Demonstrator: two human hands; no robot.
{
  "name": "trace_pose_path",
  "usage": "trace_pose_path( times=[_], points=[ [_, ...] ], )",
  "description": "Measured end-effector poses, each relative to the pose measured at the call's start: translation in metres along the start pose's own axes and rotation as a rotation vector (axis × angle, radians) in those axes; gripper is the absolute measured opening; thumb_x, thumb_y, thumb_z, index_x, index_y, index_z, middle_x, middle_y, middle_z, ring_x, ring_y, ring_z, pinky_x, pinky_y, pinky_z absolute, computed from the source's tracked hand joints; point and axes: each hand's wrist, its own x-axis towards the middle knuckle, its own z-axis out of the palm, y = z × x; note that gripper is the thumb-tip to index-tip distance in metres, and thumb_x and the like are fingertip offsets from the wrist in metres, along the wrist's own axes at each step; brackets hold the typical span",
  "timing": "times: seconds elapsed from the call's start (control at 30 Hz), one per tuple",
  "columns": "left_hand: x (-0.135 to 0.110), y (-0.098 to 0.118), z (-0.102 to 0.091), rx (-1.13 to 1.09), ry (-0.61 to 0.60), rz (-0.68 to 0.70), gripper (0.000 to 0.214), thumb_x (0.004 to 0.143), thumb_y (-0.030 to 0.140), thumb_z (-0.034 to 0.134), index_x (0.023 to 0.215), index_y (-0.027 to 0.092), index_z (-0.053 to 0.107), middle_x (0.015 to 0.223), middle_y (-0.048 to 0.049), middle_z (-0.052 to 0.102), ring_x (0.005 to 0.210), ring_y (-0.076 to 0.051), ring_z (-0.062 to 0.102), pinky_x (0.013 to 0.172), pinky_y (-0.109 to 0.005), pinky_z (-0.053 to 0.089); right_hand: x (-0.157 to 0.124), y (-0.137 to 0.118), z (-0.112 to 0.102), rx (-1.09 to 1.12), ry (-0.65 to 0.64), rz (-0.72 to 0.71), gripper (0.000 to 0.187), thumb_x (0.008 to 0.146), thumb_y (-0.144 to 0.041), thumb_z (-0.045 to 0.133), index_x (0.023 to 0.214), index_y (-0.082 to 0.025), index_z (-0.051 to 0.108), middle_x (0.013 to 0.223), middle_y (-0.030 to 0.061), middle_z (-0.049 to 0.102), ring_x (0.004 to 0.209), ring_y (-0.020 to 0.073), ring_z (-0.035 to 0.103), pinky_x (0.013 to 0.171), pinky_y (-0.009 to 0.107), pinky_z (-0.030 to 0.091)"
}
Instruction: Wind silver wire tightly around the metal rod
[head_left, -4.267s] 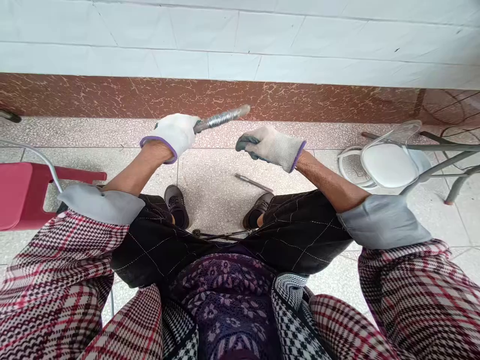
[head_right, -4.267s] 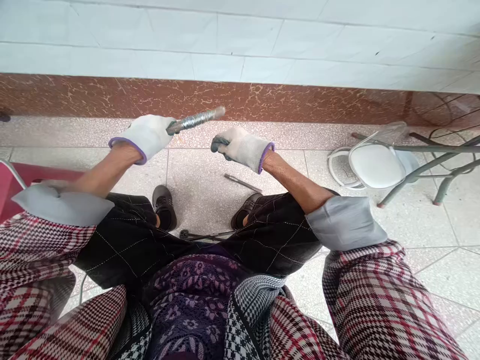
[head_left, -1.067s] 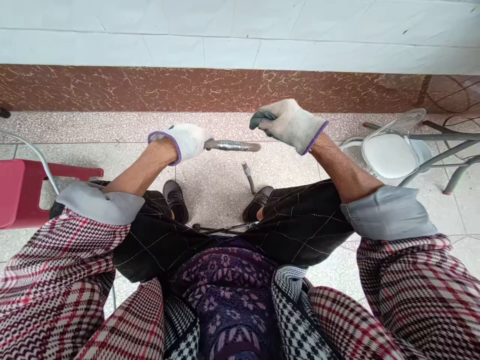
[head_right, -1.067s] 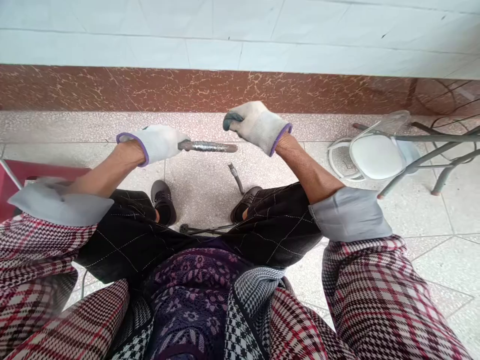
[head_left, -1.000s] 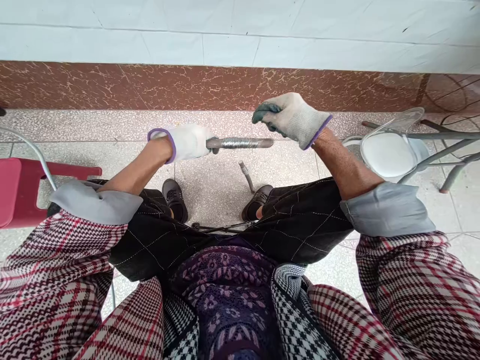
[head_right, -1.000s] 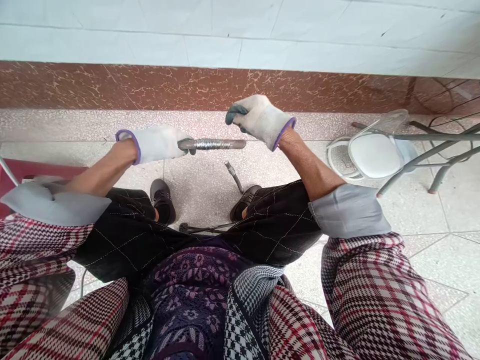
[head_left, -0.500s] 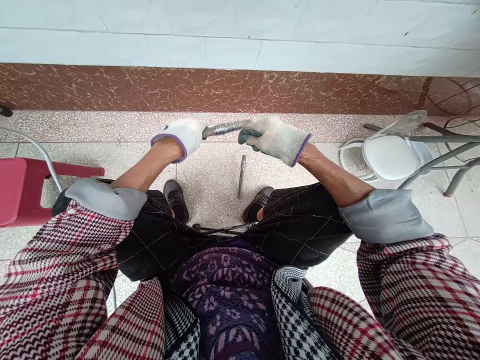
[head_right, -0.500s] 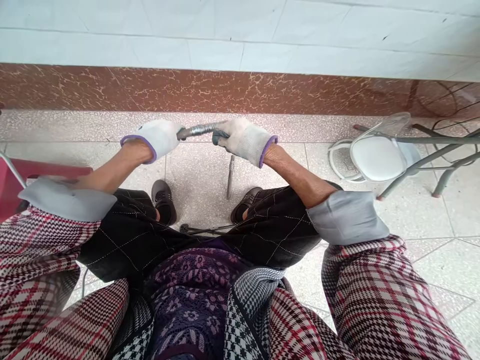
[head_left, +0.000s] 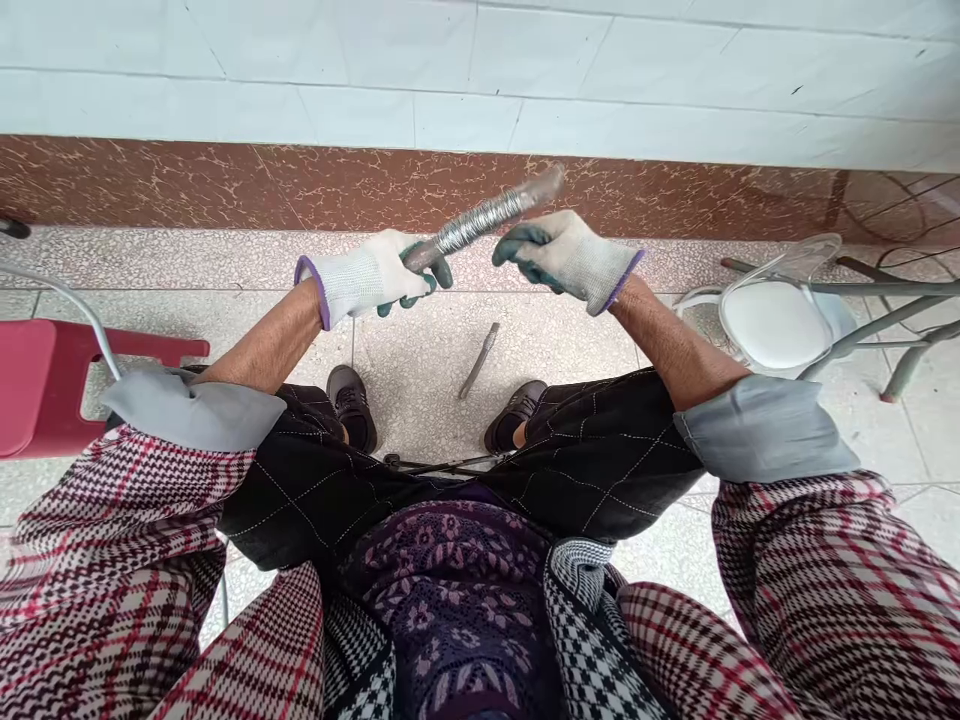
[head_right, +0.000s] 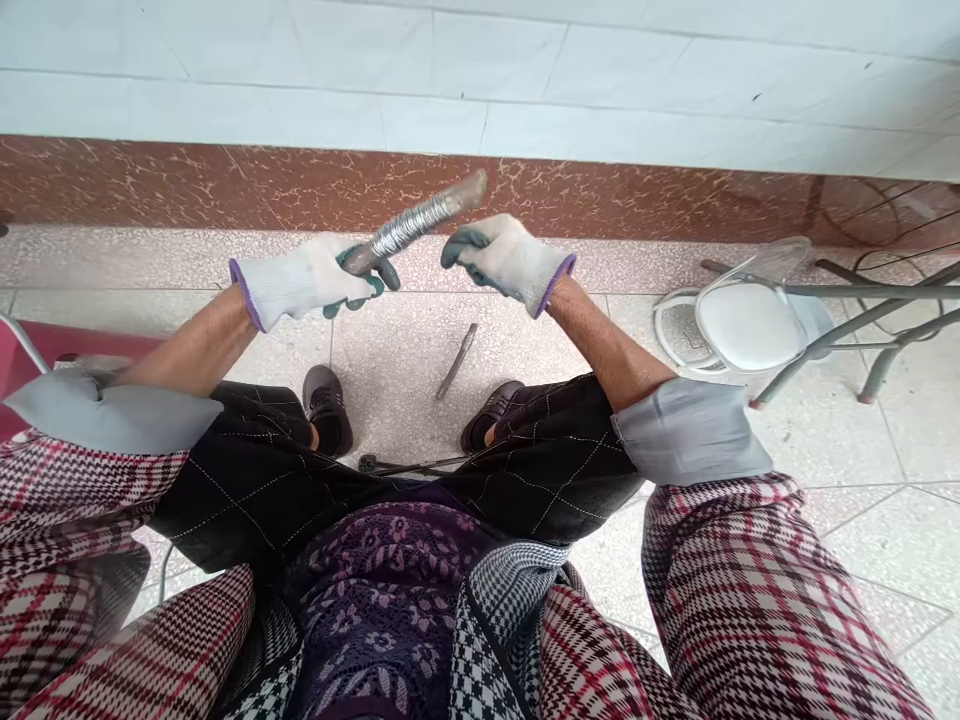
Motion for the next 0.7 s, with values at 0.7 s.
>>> trace_pose_path(
  times=[0.7],
  points=[
    [0.016,-0.005,0.014,-0.080,0.077,0.065,0.045,0.093,0.019,0.065,0.134,0.020,0.083,0.079,-0.0022,0.069,0.064,-0.017,0.056,0.060,-0.032,0.041,0.003,0.007,-0.007,-0.024,0.039,0.027,0.017,0.099,-0.013,0.061,0.094,-0.018,0.076,0.067,0.0008,0.055,0.053,0.0148,0.044,0.047,0.030,0.037]
  ],
)
